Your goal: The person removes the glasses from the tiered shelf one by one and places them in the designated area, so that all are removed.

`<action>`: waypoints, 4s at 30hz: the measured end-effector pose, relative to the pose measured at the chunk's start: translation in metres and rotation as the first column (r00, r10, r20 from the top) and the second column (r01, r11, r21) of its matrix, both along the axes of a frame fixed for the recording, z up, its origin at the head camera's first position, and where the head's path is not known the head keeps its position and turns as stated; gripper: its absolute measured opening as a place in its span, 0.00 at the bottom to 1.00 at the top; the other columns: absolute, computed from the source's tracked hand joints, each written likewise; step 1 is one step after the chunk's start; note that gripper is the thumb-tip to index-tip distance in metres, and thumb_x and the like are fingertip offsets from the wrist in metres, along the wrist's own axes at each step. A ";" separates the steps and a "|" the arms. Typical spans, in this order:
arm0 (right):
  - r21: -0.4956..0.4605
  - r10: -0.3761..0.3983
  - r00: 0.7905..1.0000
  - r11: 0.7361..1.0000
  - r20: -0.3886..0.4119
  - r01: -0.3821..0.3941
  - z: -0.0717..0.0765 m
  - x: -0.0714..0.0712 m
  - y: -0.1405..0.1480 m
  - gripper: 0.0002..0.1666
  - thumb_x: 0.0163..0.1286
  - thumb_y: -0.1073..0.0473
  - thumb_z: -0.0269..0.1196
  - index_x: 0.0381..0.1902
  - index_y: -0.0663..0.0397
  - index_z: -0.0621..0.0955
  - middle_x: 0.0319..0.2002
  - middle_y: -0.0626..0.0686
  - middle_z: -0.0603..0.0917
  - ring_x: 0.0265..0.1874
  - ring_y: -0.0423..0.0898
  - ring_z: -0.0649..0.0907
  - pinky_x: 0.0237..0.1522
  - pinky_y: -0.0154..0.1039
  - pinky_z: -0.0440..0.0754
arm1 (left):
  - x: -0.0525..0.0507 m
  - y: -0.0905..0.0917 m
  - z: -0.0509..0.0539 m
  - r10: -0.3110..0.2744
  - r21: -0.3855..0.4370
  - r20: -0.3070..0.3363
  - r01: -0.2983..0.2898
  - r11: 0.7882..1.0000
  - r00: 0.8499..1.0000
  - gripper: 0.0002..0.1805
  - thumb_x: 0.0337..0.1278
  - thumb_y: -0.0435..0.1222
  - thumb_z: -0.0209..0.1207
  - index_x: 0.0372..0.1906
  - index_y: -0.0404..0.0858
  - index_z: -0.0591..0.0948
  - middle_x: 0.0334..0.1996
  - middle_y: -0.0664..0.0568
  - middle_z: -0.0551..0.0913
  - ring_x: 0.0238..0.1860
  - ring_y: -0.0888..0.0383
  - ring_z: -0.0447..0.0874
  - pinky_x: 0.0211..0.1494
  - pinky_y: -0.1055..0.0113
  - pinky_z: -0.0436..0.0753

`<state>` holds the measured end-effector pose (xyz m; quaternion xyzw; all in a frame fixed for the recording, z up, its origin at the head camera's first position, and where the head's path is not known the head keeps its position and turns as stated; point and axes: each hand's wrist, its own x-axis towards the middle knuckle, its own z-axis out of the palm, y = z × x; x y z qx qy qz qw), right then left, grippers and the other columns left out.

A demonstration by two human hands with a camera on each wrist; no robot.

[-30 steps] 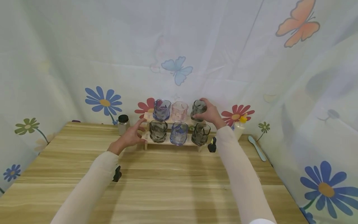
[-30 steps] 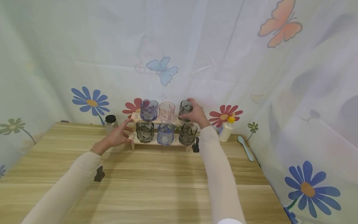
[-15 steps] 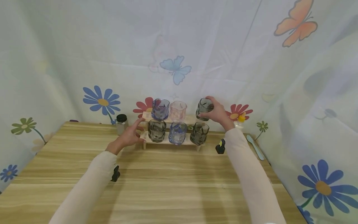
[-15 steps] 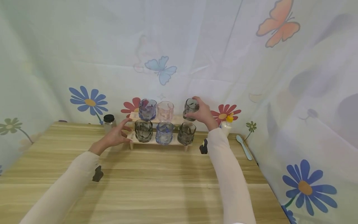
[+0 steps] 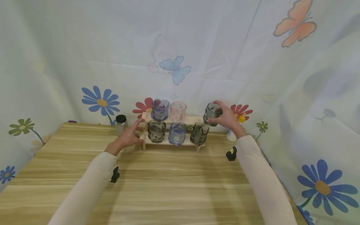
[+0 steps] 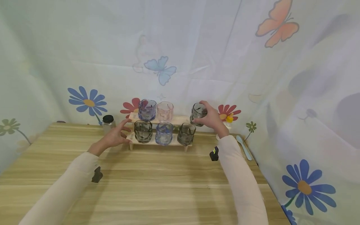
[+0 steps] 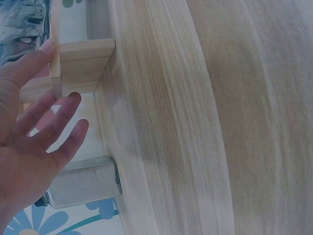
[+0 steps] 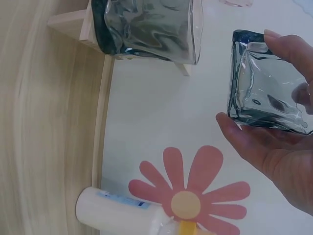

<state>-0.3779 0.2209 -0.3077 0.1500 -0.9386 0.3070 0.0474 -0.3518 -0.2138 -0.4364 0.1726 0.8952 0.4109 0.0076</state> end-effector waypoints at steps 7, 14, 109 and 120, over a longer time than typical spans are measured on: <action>0.018 0.006 1.000 1.000 0.005 -0.006 -0.003 0.013 0.013 0.53 0.57 0.54 0.76 0.76 0.47 0.60 0.61 0.67 0.75 0.58 0.62 0.75 0.58 0.61 0.76 | 0.000 0.000 0.001 -0.009 0.000 0.000 0.009 1.000 1.000 0.56 0.52 0.30 0.72 0.79 0.42 0.48 0.61 0.26 0.74 0.46 0.34 0.85 0.48 0.45 0.83; 0.038 0.046 0.998 0.998 -0.030 -0.045 -0.008 0.024 0.024 0.53 0.56 0.55 0.77 0.75 0.52 0.62 0.61 0.66 0.76 0.58 0.62 0.76 0.61 0.62 0.74 | -0.001 -0.002 0.000 0.000 0.002 0.001 0.000 1.000 1.000 0.56 0.52 0.31 0.72 0.79 0.43 0.48 0.61 0.26 0.75 0.46 0.35 0.85 0.48 0.45 0.83; -0.014 0.169 0.979 0.986 0.111 -0.169 -0.109 0.070 0.056 0.64 0.53 0.48 0.79 0.77 0.58 0.56 0.72 0.73 0.64 0.70 0.73 0.65 0.63 0.70 0.67 | -0.003 0.000 -0.002 -0.007 0.007 -0.016 0.007 1.000 1.000 0.55 0.51 0.31 0.73 0.78 0.43 0.50 0.61 0.26 0.75 0.45 0.36 0.86 0.49 0.44 0.83; -0.037 0.228 0.974 0.973 -0.005 -0.228 -0.077 0.050 0.035 0.60 0.56 0.53 0.77 0.78 0.53 0.55 0.75 0.68 0.60 0.72 0.70 0.65 0.67 0.68 0.64 | 0.000 -0.001 0.000 -0.008 -0.007 -0.015 0.007 1.000 1.000 0.55 0.52 0.31 0.72 0.78 0.42 0.50 0.61 0.26 0.75 0.46 0.36 0.86 0.50 0.44 0.83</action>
